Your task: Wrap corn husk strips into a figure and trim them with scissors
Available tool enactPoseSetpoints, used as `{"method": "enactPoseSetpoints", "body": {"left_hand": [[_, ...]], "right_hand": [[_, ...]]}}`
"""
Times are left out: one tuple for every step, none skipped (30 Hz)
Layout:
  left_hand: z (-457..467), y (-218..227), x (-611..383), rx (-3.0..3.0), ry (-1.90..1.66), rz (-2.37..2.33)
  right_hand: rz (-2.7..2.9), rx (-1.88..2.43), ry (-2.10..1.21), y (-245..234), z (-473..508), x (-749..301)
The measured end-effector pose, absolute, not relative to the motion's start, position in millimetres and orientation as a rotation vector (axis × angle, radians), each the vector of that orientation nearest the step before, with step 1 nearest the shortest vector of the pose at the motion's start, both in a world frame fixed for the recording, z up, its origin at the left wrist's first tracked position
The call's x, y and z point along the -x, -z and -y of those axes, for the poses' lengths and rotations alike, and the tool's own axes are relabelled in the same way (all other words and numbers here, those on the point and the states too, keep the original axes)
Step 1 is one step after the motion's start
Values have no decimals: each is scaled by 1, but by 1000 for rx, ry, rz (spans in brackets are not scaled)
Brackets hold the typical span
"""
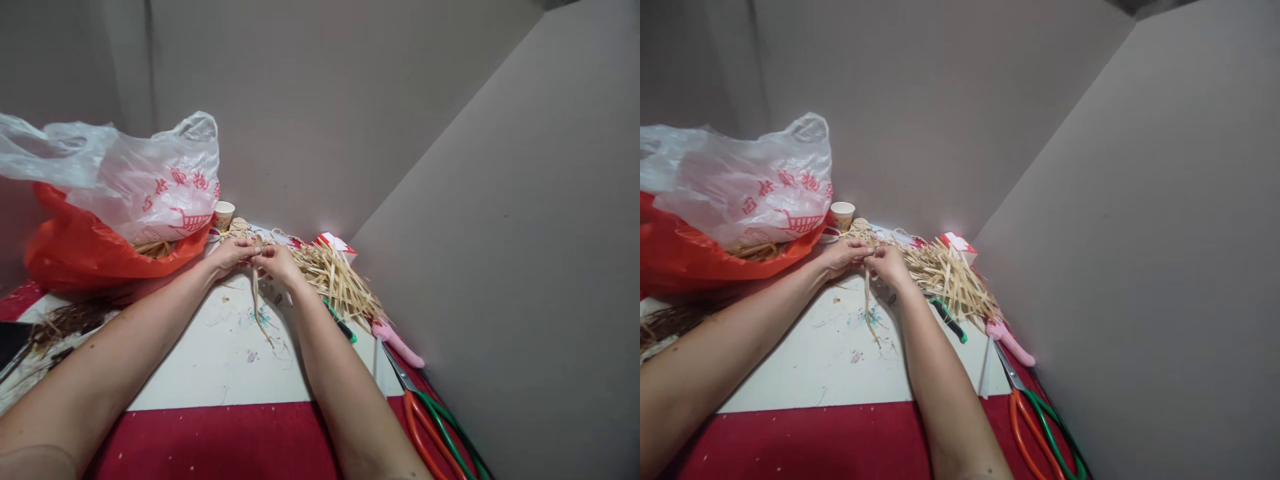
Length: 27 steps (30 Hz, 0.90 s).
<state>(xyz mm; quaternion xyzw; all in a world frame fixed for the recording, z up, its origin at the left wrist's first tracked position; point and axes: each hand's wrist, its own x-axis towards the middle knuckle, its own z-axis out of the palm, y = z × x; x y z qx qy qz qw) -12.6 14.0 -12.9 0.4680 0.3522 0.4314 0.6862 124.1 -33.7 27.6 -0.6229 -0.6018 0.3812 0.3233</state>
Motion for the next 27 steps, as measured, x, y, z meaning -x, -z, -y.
{"method": "enactPoseSetpoints", "body": {"left_hand": [[-14,14,13,-1058,-962,-787],[-15,14,13,-1067,-958,-784],[-15,15,13,-1075,-955,-776],[-15,15,13,-1082,-952,-765],[-15,16,13,-1087,-950,-755],[-14,16,13,-1089,-949,-748],[-14,16,13,-1090,-947,-745],[-14,16,13,-1091,-945,-745],[-14,16,13,-1095,-943,-750],[-15,16,13,-1101,-946,-759],[-15,16,13,-1110,-949,-768],[-15,16,13,-1123,-954,-779],[-15,16,12,-1136,-960,-791],[-15,16,12,-1148,-966,-803],[-15,16,11,-1159,-970,-814],[-15,16,10,-1171,-974,-825],[-14,16,10,-1183,-979,-835],[-14,16,9,-1193,-986,-845],[-14,16,9,-1202,-993,-852],[-13,16,8,-1209,-997,-858],[-13,15,8,-1214,-998,-863],[-12,14,8,-1216,-995,-867],[-11,14,8,-1216,-990,-868],[-11,12,8,-1215,-982,-866],[-10,11,7,-1211,-975,-861],[-9,9,8,-1203,-969,-851],[-8,7,8,-1192,-965,-834]], "right_hand": [[1515,1593,-1036,-20,33,-123],[1464,1550,-1072,-14,33,-124],[1423,1505,-1115,-10,34,-128],[1389,1465,-1167,-8,35,-132],[1362,1435,-1218,-6,36,-136],[1340,1421,-1253,-6,37,-140],[1328,1417,-1273,-6,37,-143],[1328,1422,-1279,-6,37,-145],[1335,1430,-1269,-6,37,-146],[1349,1436,-1253,-6,36,-146],[1362,1437,-1234,-6,35,-146],[1372,1435,-1218,-5,34,-145],[1378,1428,-1204,-4,33,-144],[1382,1419,-1192,-3,32,-144],[1387,1411,-1182,-3,31,-144],[1393,1407,-1172,-2,31,-144],[1403,1407,-1159,-1,30,-144],[1418,1411,-1144,-1,30,-145],[1434,1416,-1128,0,29,-145],[1451,1422,-1112,1,29,-146],[1466,1427,-1096,2,28,-146],[1481,1431,-1082,3,27,-146],[1493,1431,-1068,5,26,-147],[1502,1430,-1050,7,24,-147],[1510,1429,-1022,8,23,-148],[1514,1430,-988,10,21,-148],[1505,1433,-958,12,20,-149]]}}
